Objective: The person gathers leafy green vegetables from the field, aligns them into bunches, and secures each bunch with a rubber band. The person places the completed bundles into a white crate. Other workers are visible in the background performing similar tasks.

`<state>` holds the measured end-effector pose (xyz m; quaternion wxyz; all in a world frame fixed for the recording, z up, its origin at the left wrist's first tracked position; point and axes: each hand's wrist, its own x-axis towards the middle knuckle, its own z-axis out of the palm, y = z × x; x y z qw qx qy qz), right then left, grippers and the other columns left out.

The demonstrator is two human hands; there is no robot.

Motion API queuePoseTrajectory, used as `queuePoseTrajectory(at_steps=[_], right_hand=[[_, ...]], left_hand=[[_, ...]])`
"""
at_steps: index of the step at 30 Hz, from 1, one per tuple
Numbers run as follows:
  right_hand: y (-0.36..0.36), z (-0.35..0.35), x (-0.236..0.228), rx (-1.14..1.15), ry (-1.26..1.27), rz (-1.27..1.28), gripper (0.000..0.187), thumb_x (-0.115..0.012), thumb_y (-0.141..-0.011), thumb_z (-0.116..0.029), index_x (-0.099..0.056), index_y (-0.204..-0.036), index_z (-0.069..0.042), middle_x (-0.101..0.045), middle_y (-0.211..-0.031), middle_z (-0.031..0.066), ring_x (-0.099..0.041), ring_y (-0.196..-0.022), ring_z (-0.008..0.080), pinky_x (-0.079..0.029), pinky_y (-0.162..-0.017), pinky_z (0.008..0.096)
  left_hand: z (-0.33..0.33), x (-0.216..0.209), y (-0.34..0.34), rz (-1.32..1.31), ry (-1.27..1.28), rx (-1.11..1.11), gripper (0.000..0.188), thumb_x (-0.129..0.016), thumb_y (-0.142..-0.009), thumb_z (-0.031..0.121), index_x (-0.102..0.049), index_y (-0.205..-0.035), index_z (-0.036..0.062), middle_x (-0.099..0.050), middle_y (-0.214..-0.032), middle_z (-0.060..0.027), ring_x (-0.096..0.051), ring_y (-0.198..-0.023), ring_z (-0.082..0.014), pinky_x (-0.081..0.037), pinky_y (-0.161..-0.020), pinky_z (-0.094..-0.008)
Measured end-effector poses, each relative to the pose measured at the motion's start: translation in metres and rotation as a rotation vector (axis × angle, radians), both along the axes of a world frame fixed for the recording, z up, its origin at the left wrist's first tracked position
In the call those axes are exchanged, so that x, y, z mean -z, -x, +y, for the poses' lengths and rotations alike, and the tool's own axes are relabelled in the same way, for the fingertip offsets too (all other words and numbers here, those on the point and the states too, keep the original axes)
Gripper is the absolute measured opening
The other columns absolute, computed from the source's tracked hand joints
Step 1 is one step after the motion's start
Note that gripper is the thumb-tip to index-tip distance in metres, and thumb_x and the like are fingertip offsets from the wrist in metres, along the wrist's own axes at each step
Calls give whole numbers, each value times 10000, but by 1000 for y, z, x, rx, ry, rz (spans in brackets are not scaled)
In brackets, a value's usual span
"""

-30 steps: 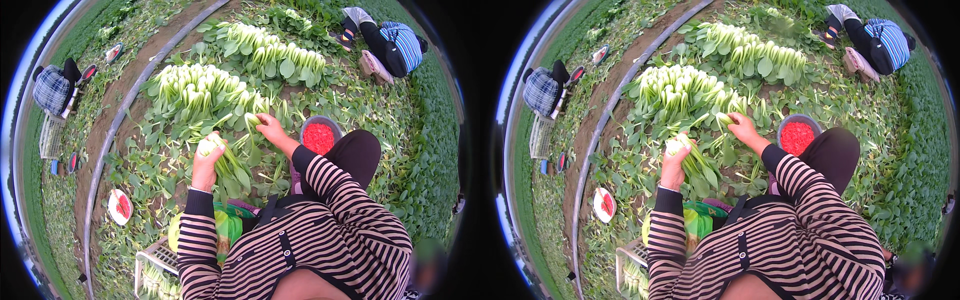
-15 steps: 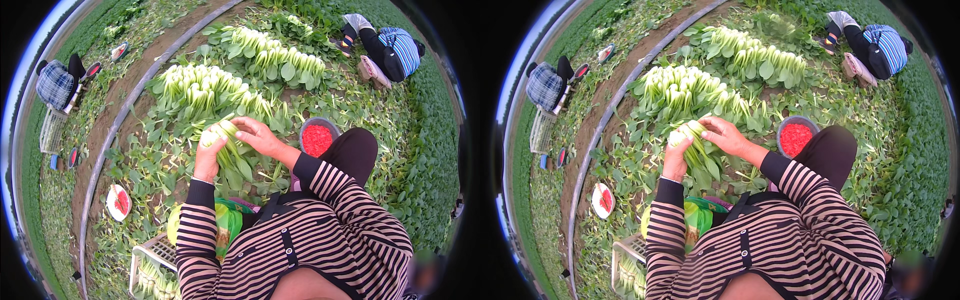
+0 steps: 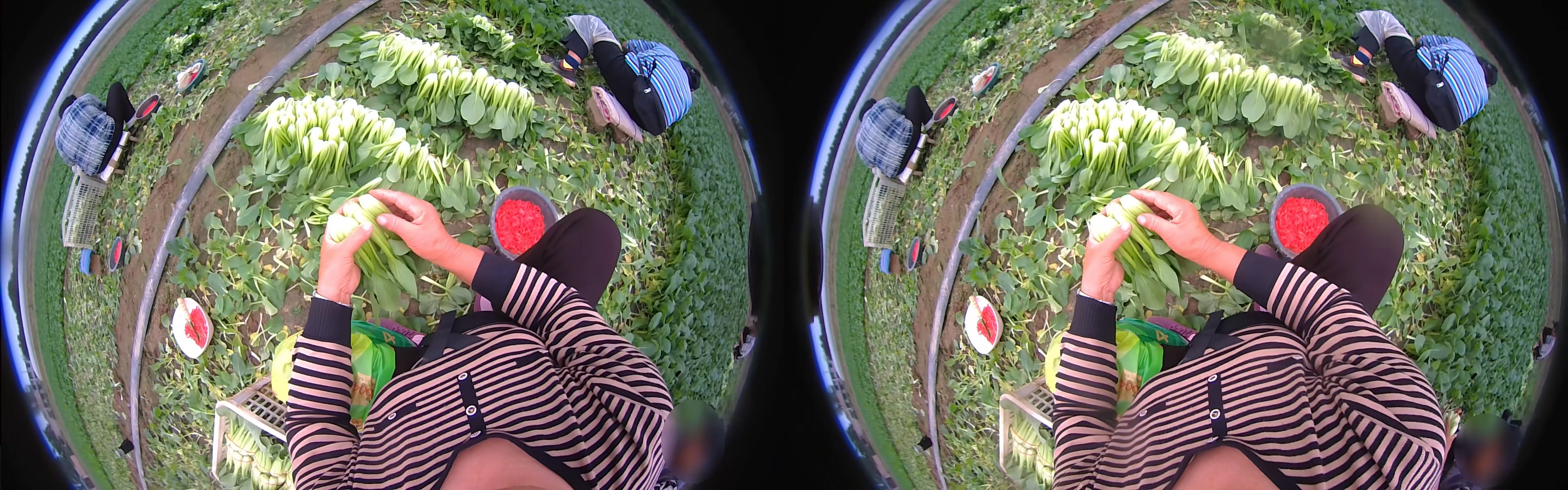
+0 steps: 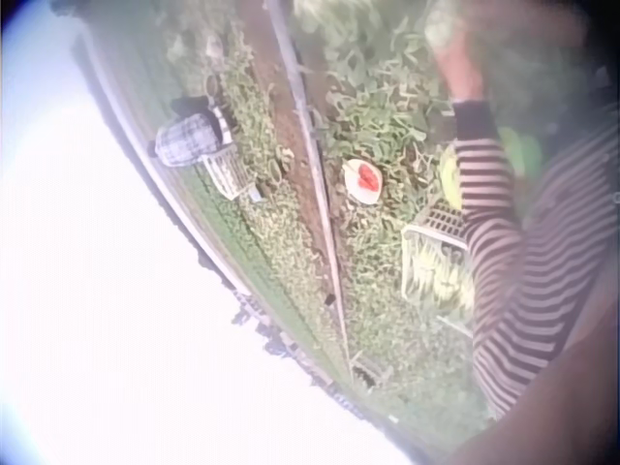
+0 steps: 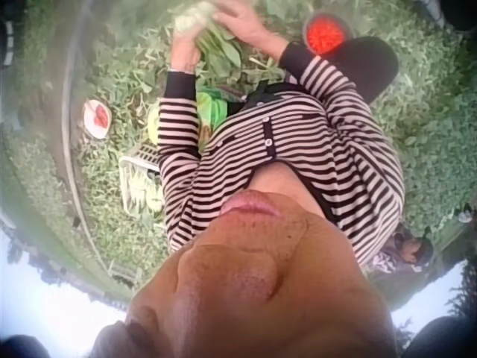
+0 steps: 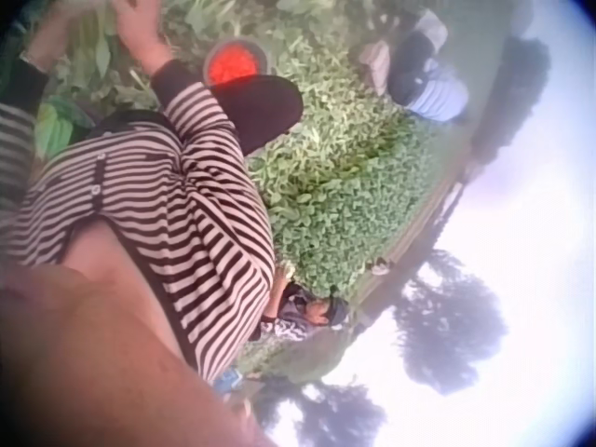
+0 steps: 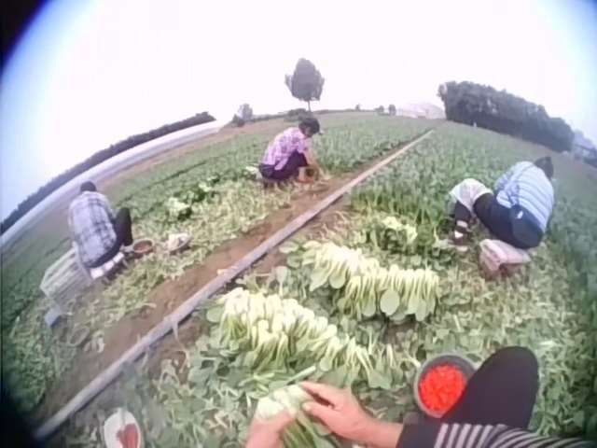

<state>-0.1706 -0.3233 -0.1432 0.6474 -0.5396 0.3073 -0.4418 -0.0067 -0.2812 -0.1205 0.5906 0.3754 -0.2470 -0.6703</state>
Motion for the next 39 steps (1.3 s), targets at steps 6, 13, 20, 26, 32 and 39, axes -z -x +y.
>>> queuePoseTrajectory(at_steps=[6,13,20,26,32,39], right_hand=[[-21,8,7,215,403,249,403,-580,-951,-89,-538,-1347,-30,-528,-1366,138,-499,-1273,230,-370,-1073,328],[-23,-1,14,-52,117,100,434,-473,-1025,-214,-458,-1409,-11,-563,-1339,124,-513,-1259,215,-370,-1078,334],[15,-100,135,513,-228,308,370,-644,-925,-249,-604,-1191,4,-677,-1084,98,-630,-1002,162,-493,-889,298],[66,-158,201,842,34,1143,599,-746,-786,-344,-559,-1256,-22,-650,-1110,202,-618,-1048,362,-481,-937,417],[73,-166,196,523,-140,1235,566,-715,-764,-277,-540,-1238,-23,-641,-1141,193,-602,-1071,387,-476,-911,456],[121,-150,208,632,-6,450,458,-654,-841,-101,-533,-1273,-7,-665,-1097,149,-643,-997,230,-490,-876,335]], left_hand=[[3,6,-1,138,-38,-78,508,-659,-845,27,-473,-1318,48,-578,-1229,-56,-570,-1128,-176,-451,-996,-330],[2,3,-9,4,-62,-142,558,-654,-824,-4,-434,-1336,42,-570,-1198,-72,-576,-1104,-199,-457,-999,-346],[-1,-3,-11,-51,-92,-170,566,-657,-799,8,-447,-1324,37,-585,-1193,-94,-582,-1089,-209,-458,-996,-358],[-9,0,-4,-30,-120,-120,579,-676,-786,55,-447,-1317,41,-594,-1187,-116,-590,-1084,-232,-465,-989,-372],[-6,5,-5,-41,-145,-114,587,-673,-791,91,-433,-1325,50,-592,-1198,-133,-590,-1091,-245,-463,-993,-378],[-18,4,7,0,-130,-111,587,-680,-792,63,-447,-1330,29,-576,-1185,-78,-584,-1085,-205,-469,-982,-356]])
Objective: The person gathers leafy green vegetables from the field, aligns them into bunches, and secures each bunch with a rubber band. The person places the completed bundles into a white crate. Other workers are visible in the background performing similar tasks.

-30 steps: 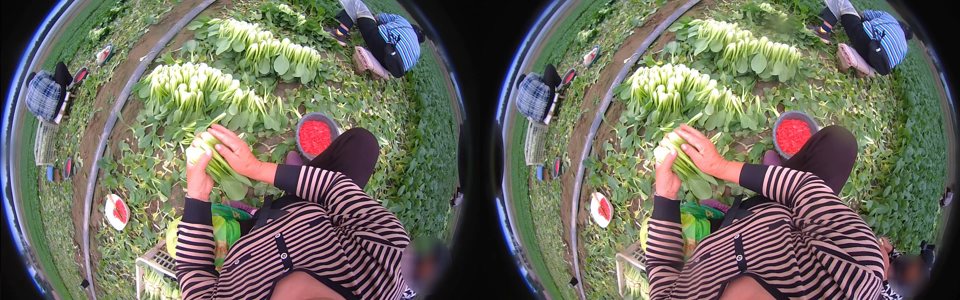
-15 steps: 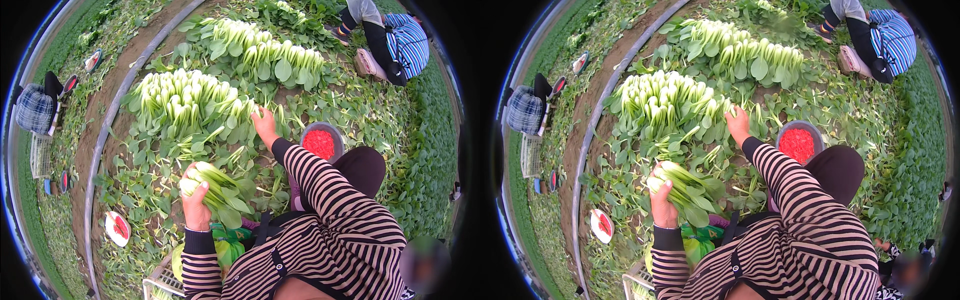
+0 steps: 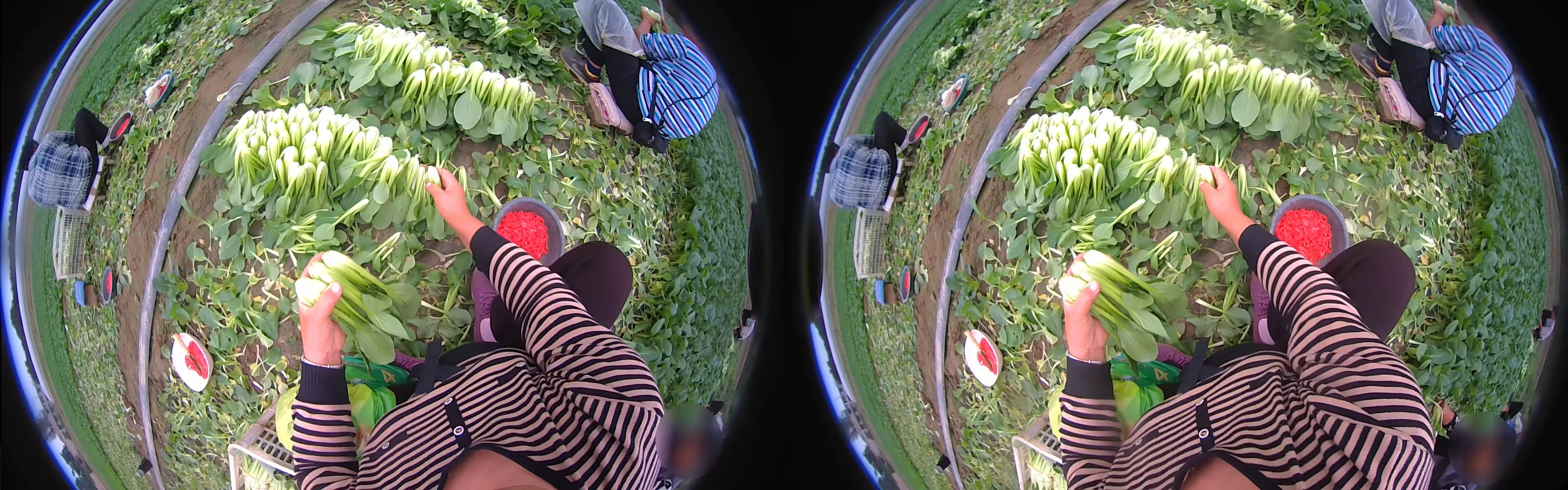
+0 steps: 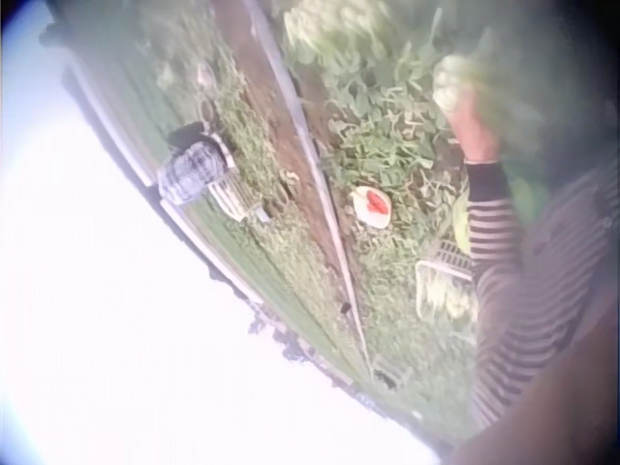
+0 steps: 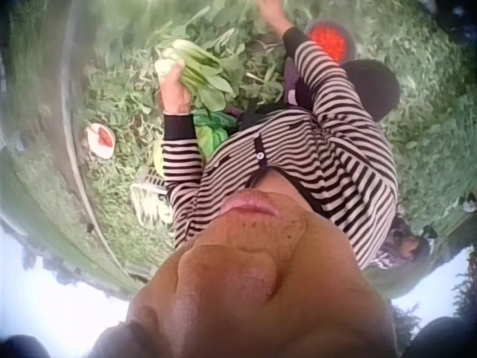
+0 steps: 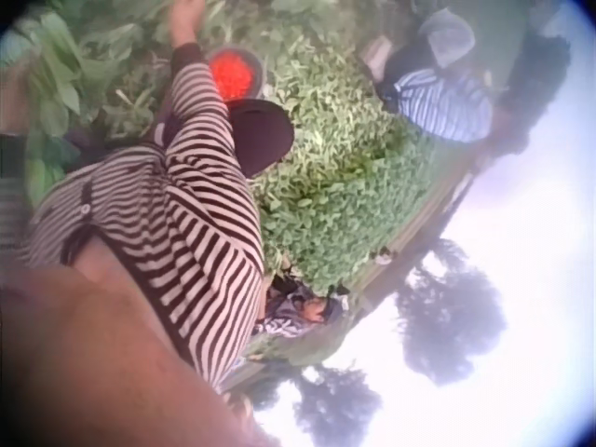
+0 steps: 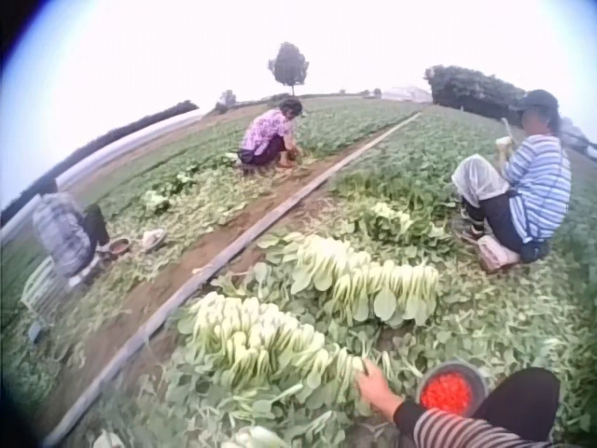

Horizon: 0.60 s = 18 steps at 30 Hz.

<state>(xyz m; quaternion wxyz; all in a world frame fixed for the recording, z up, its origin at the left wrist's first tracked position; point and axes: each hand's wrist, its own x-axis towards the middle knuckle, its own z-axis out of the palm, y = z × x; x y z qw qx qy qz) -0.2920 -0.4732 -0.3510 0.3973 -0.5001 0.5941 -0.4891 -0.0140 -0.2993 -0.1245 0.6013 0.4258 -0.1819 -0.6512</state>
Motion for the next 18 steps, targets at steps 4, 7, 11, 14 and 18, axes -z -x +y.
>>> queuePoseTrajectory(at_steps=[4,7,11,14,18], right_hand=[[-63,27,-96,-291,-171,-399,461,-650,-899,-91,-467,-1297,53,-656,-1094,102,-615,-935,128,-494,-841,287],[-93,62,-176,-605,-206,-510,445,-656,-903,-104,-497,-1300,20,-641,-1100,69,-605,-953,126,-490,-851,282],[-128,117,-234,-717,36,-201,444,-689,-861,-150,-562,-1263,-11,-626,-1147,105,-612,-1030,190,-486,-905,323],[-139,132,-227,-658,303,40,482,-692,-831,-170,-564,-1273,-29,-616,-1200,161,-599,-1087,326,-472,-945,376],[-145,137,-221,-586,333,145,465,-690,-836,-169,-581,-1263,-23,-616,-1236,148,-579,-1143,313,-433,-1010,382]], left_hand=[[11,2,-15,-61,5,-97,516,-657,-812,16,-469,-1292,28,-581,-1165,-75,-590,-1048,-190,-485,-952,-350],[11,1,-15,-28,24,-132,498,-645,-824,-1,-469,-1289,30,-589,-1155,-77,-596,-1048,-193,-492,-946,-348],[11,2,-15,-28,56,-153,486,-637,-830,-4,-469,-1285,29,-586,-1168,-79,-596,-1055,-195,-494,-943,-350],[9,9,-15,3,76,-138,480,-629,-841,2,-464,-1291,35,-579,-1185,-76,-591,-1068,-193,-490,-942,-346],[11,10,-17,27,94,-123,518,-642,-841,13,-439,-1317,40,-564,-1210,-70,-573,-1099,-189,-472,-966,-340]])
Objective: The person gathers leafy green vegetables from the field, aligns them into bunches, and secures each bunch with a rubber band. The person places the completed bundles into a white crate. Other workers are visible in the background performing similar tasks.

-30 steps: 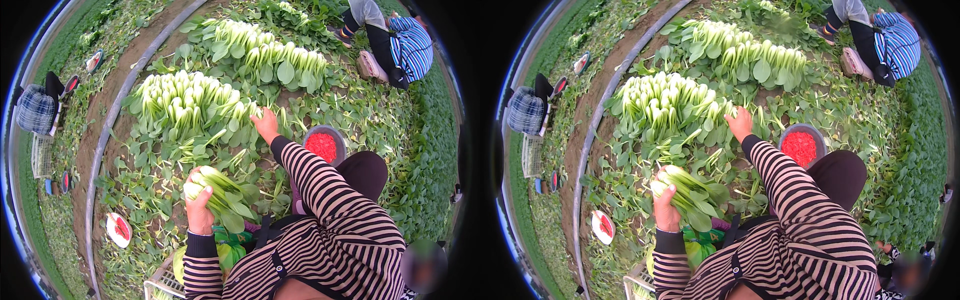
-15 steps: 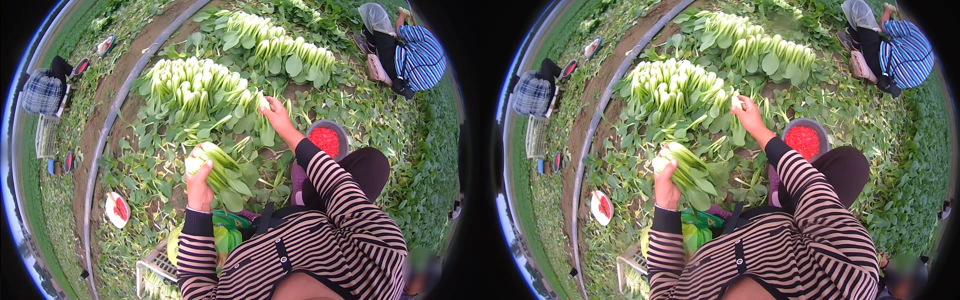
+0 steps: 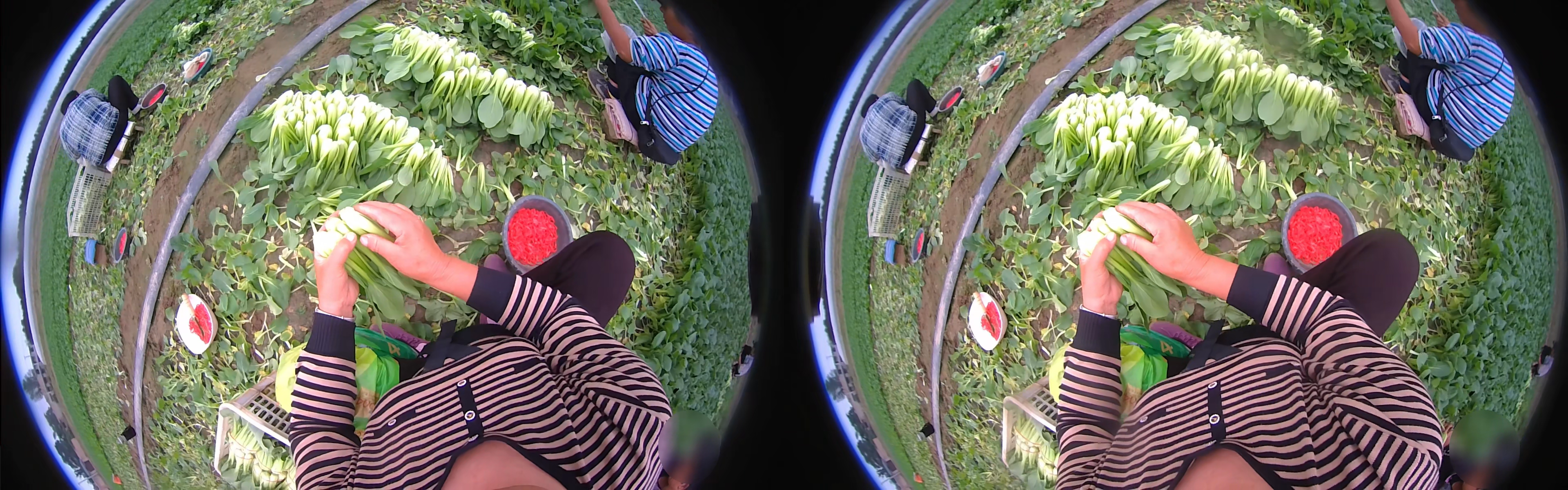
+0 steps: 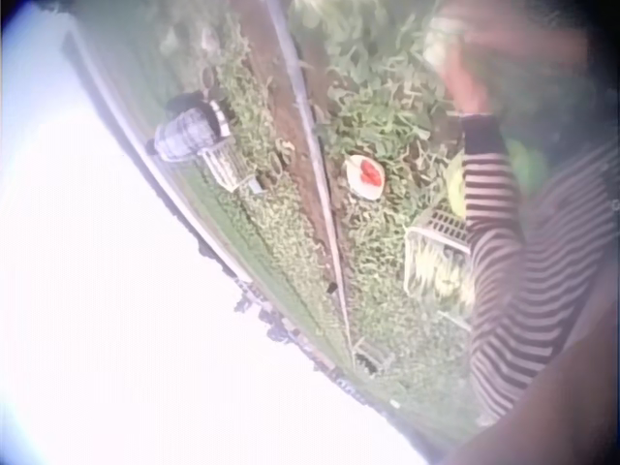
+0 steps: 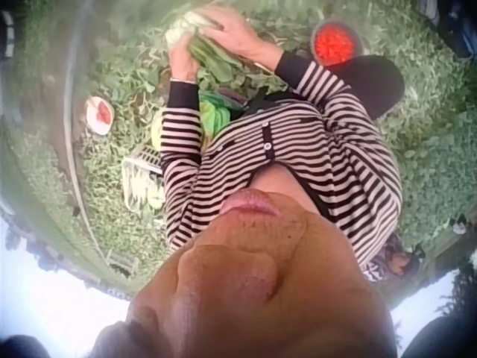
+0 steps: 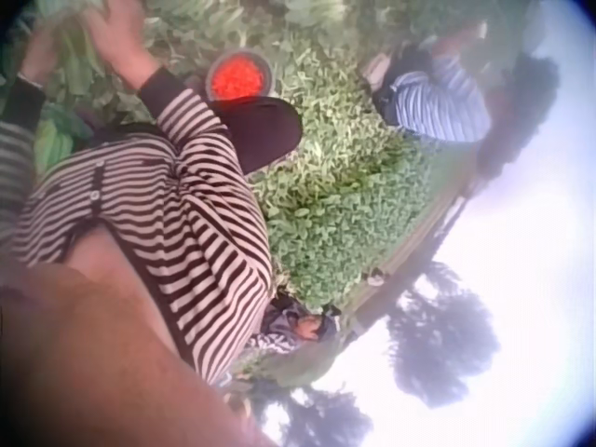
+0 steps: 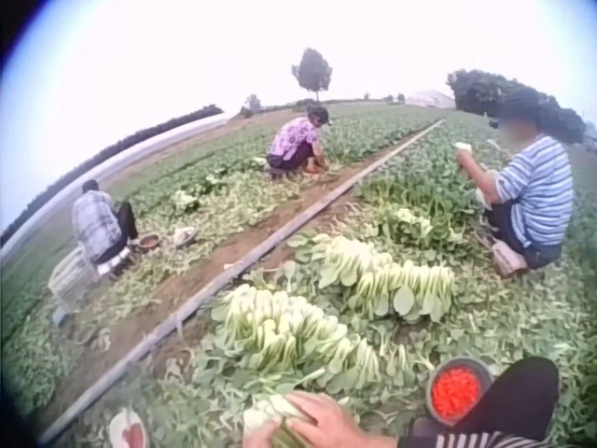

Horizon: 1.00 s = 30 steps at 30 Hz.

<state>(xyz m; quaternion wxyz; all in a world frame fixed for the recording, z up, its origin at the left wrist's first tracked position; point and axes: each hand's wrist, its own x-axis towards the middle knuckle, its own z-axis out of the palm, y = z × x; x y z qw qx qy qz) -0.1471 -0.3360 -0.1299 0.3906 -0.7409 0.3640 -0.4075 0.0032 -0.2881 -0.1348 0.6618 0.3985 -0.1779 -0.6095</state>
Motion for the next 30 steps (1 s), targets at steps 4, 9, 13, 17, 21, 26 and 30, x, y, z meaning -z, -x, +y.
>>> queuePoseTrajectory(at_steps=[4,9,13,17,21,26,30], right_hand=[[-10,5,6,61,7,-118,454,-667,-860,-155,-583,-1287,-27,-597,-1283,154,-532,-1225,321,-395,-1059,381],[-18,18,3,44,68,-103,454,-576,-924,-165,-513,-1342,-1,-519,-1362,208,-479,-1285,350,-361,-1092,410],[-7,16,-11,-62,113,-24,452,-544,-971,-225,-499,-1345,24,-544,-1329,215,-509,-1263,334,-384,-1072,394],[27,-20,-35,-62,-255,-289,422,-515,-1011,-245,-512,-1330,30,-623,-1244,133,-586,-1159,196,-448,-1003,321],[67,-67,4,81,-406,-183,513,-514,-1008,-379,-514,-1313,34,-619,-1233,151,-584,-1151,208,-462,-991,346],[64,-34,19,-326,-1016,42,763,-432,-923,-694,-612,-1212,-11,-665,-1070,124,-601,-1025,182,-485,-903,341],[55,-13,31,-381,-1168,-244,466,-614,-944,-430,-633,-1186,-32,-679,-1003,58,-612,-955,147,-496,-855,316]], left_hand=[[-1,-8,8,43,55,-18,577,-694,-842,19,-422,-1350,46,-558,-1225,-55,-562,-1117,-175,-459,-980,-327],[0,-10,9,-35,86,-39,590,-703,-824,-25,-433,-1343,49,-569,-1205,-48,-560,-1119,-166,-457,-984,-319],[4,-10,-3,-7,10,-10,580,-696,-815,-46,-445,-1329,46,-577,-1187,-50,-574,-1095,-171,-464,-976,-319],[6,-24,-3,-95,66,38,585,-706,-785,-23,-462,-1312,48,-578,-1159,-48,-581,-1065,-171,-472,-965,-327],[8,-39,0,-147,122,164,652,-770,-717,46,-471,-1296,24,-593,-1111,-40,-592,-1014,-160,-474,-946,-315],[12,-42,3,-201,99,180,664,-769,-691,48,-478,-1286,5,-599,-1095,-47,-597,-999,-163,-472,-942,-308],[10,-37,4,-210,110,229,664,-768,-693,49,-477,-1289,3,-593,-1114,-53,-593,-1019,-167,-472,-948,-315]])
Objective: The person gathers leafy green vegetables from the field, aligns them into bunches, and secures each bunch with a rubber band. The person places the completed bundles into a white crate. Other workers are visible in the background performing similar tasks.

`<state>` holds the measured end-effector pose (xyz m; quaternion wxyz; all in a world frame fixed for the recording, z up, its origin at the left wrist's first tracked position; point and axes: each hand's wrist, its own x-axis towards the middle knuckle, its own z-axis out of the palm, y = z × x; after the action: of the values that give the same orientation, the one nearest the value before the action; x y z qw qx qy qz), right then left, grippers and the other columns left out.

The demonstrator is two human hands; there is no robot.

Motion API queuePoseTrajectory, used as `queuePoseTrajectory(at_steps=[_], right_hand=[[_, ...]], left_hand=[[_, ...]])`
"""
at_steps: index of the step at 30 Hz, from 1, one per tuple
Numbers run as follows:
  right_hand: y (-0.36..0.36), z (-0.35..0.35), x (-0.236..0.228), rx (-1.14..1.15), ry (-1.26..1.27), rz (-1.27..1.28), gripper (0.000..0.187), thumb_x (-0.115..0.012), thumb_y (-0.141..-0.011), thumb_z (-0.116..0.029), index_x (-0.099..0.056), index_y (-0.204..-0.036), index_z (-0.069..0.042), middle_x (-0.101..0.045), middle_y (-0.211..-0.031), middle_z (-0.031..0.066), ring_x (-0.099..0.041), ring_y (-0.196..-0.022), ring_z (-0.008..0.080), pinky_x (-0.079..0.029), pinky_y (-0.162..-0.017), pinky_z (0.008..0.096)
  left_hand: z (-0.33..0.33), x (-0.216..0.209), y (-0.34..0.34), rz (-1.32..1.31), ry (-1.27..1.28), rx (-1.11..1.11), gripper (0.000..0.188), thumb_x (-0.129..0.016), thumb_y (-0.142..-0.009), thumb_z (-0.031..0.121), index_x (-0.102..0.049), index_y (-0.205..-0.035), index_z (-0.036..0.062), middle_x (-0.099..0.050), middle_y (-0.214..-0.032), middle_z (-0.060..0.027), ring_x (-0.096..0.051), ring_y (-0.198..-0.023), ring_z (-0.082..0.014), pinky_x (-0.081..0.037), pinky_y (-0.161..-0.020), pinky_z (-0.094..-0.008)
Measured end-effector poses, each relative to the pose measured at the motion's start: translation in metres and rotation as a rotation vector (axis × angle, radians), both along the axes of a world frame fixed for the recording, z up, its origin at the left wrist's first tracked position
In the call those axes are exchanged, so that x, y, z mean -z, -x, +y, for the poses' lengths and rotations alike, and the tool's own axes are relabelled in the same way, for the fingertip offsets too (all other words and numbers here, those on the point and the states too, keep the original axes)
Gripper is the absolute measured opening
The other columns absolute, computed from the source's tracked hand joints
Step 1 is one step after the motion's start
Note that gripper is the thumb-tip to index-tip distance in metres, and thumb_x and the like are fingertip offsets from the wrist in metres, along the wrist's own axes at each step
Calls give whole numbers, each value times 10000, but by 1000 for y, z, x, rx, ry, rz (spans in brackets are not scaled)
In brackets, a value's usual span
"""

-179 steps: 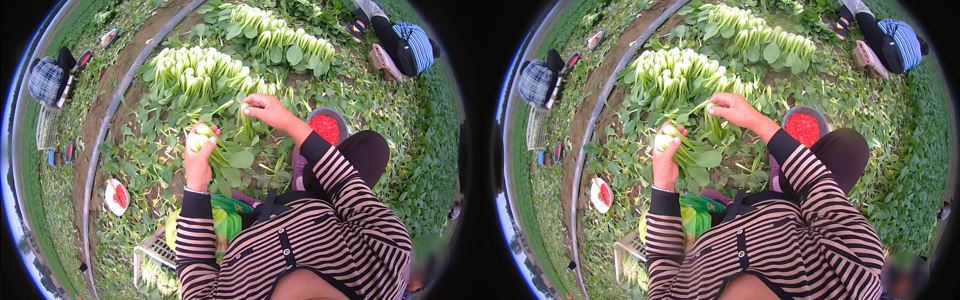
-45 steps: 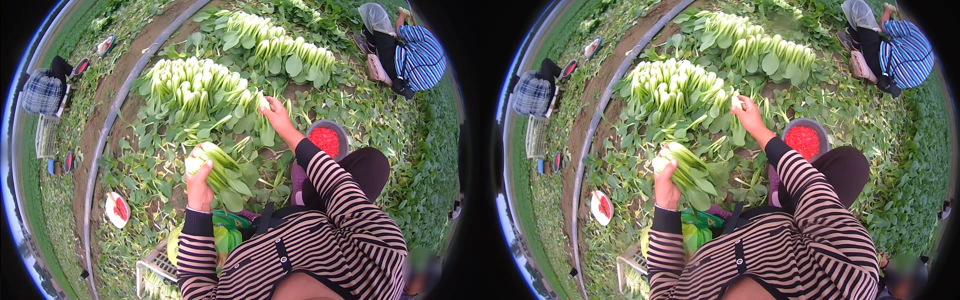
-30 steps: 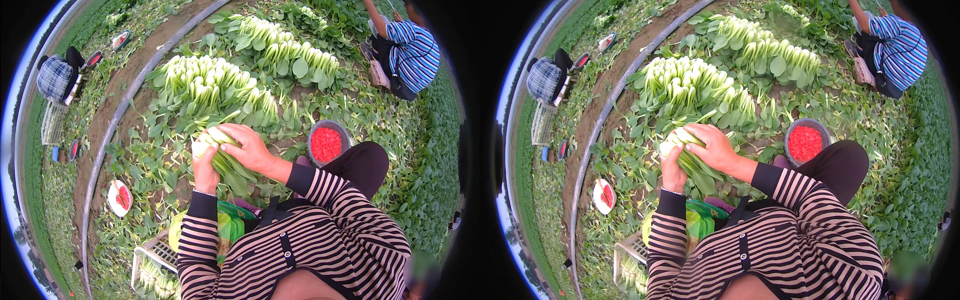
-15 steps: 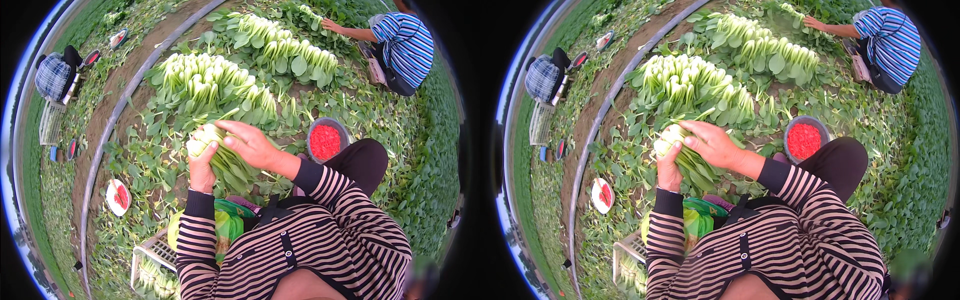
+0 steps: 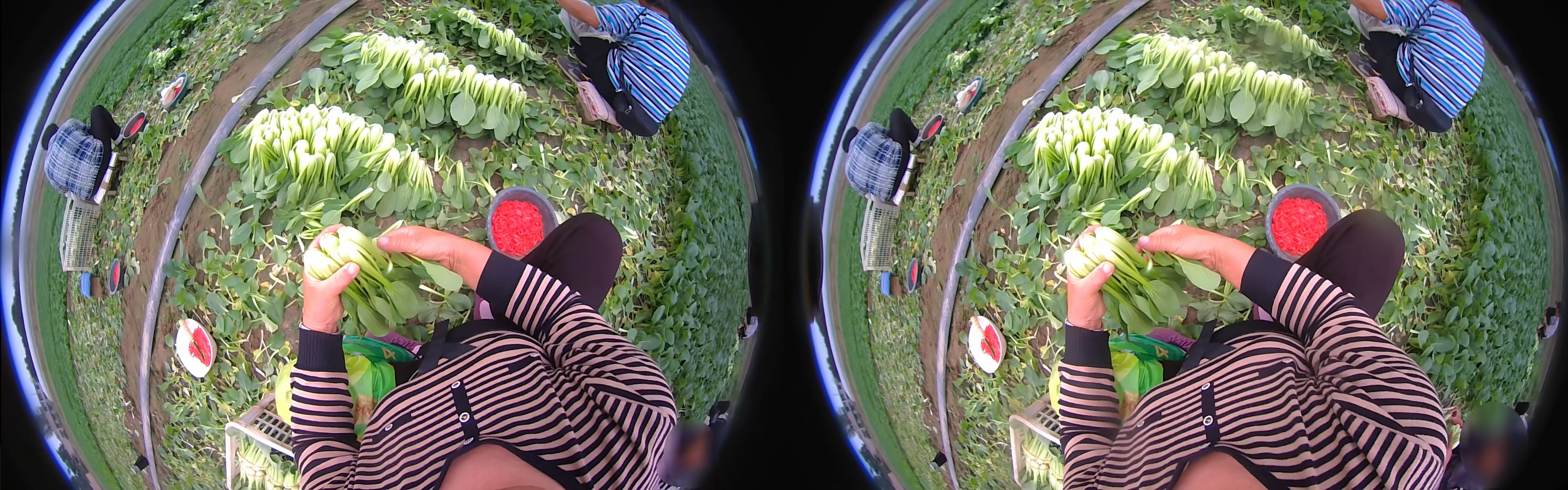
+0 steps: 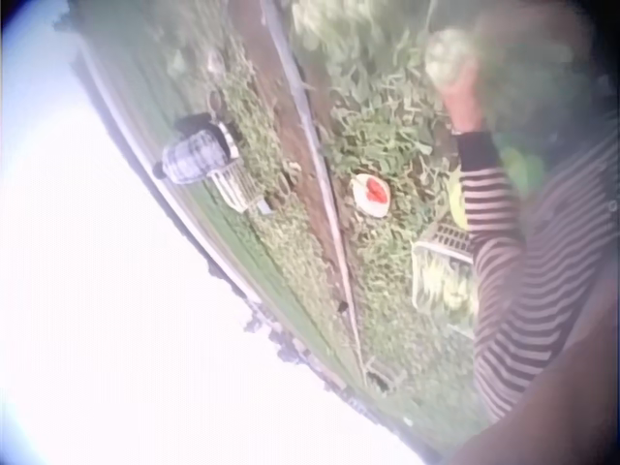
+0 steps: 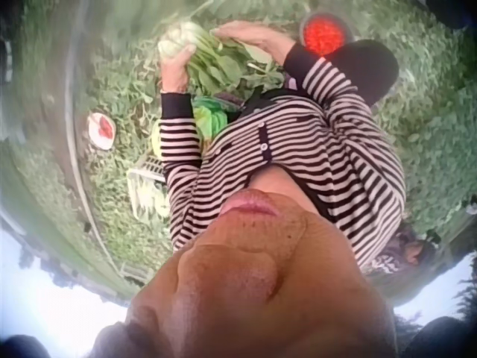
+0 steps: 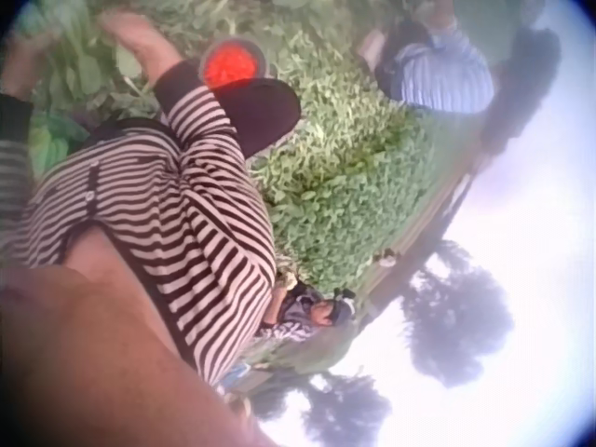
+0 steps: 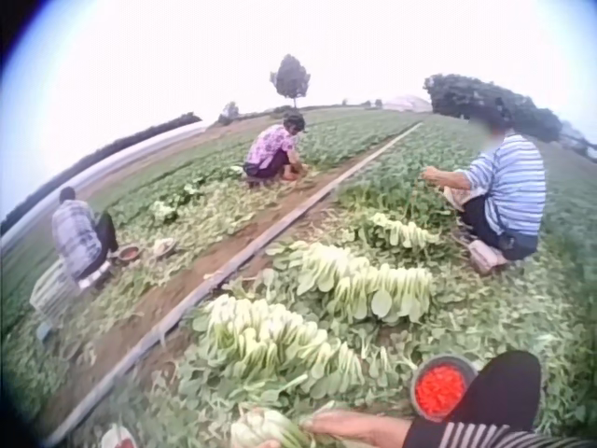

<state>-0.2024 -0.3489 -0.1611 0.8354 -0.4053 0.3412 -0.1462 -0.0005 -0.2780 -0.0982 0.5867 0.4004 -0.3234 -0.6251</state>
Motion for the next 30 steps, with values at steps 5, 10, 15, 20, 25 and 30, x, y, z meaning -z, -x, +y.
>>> queuePoseTrajectory(at_steps=[5,10,15,20,25,30], right_hand=[[0,-4,0,321,-179,-229,334,-663,-914,-172,-597,-1224,-65,-669,-1044,64,-635,-981,161,-504,-856,313],[-9,8,-25,569,-11,-181,368,-608,-957,-199,-526,-1292,-69,-651,-1087,75,-636,-1007,185,-491,-856,321],[-5,10,-38,961,133,-230,324,-518,-1007,-187,-497,-1312,-81,-643,-1052,78,-643,-964,190,-545,-798,320],[17,-4,-43,1058,51,-173,330,-465,-1023,-219,-499,-1316,-70,-612,-955,54,-602,-831,152,-533,-714,303],[18,0,-78,579,168,-37,315,-450,-1016,-223,-595,-1228,-40,-619,-936,31,-555,-782,109,-485,-727,259],[-28,24,-95,338,446,-111,274,-636,-916,-59,-591,-1174,21,-646,-1069,46,-617,-1019,131,-492,-909,284]], left_hand=[[0,5,5,20,4,16,656,-753,-705,34,-468,-1295,11,-589,-1129,-54,-591,-1024,-165,-470,-951,-315],[-2,3,1,79,73,-154,576,-702,-774,7,-465,-1299,32,-590,-1145,-49,-591,-1042,-166,-470,-958,-321],[-7,18,-10,288,29,-342,571,-672,-839,31,-443,-1361,72,-595,-1194,-64,-594,-1086,-201,-473,-978,-354],[-12,12,-19,343,27,-408,506,-664,-858,39,-466,-1323,60,-604,-1171,-61,-599,-1072,-190,-479,-961,-350],[-13,20,-13,206,57,-414,463,-638,-852,-40,-489,-1284,39,-601,-1154,-44,-595,-1029,-155,-470,-952,-317],[-17,20,5,66,115,-325,433,-661,-843,-44,-507,-1242,19,-595,-1131,-33,-587,-1008,-116,-469,-915,-275]])
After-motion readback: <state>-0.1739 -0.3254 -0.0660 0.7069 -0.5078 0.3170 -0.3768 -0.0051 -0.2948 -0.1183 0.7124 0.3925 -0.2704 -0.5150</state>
